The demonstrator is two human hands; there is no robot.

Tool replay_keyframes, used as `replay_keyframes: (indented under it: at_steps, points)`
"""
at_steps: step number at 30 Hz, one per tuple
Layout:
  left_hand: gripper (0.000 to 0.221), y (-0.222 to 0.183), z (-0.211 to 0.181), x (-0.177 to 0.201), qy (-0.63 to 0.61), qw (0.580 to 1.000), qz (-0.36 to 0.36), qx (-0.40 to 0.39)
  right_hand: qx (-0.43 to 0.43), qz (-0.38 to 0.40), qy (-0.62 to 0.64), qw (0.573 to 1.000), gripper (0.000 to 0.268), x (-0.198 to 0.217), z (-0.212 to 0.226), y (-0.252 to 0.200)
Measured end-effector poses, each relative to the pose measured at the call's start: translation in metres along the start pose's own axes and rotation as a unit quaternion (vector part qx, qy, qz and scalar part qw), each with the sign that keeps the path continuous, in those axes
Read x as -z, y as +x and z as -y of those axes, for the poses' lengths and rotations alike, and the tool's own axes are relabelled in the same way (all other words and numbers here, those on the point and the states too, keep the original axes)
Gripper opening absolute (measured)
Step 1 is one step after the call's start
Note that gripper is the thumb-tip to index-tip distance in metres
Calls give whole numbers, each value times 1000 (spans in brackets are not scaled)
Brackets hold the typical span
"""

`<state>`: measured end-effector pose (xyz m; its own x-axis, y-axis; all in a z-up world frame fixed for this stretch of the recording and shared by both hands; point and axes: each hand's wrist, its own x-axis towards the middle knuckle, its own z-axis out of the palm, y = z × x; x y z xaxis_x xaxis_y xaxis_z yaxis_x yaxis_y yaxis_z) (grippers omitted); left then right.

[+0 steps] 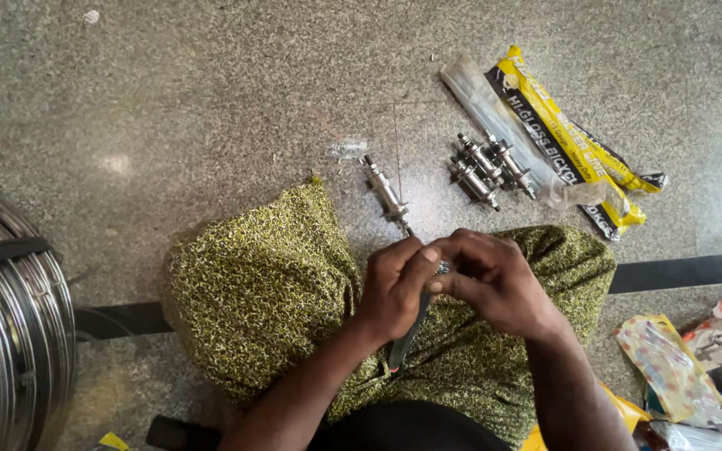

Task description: The person removes various bicycle components from plastic packaging, including metal hubs and a bundle of metal spokes.

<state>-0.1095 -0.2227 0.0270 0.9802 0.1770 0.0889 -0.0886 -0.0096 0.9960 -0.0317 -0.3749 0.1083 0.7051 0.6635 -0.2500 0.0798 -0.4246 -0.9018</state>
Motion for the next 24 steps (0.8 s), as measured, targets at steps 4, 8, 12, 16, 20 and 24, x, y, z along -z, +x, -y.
replay_keyframes:
  at_steps: [4,8,12,16,20,24]
  points:
    - [45,6,20,2,-16,999,4,-28,-26,-22,71,997,24,-1,-9,6]
    - [42,10,32,-4,-112,993,35,-21,-90,-51,135,985,15,14,-8,16]
    - [35,15,39,-7,-217,969,57,106,-50,-137,146,978,14,43,-6,56]
    - [37,17,36,1,-255,955,65,135,63,-117,127,983,37,38,-12,70]
    - [38,26,30,4,-186,975,59,107,-48,-80,109,990,53,-18,-26,46]
    - [35,22,40,-1,-189,967,48,163,-167,-157,121,966,42,-32,-33,46]
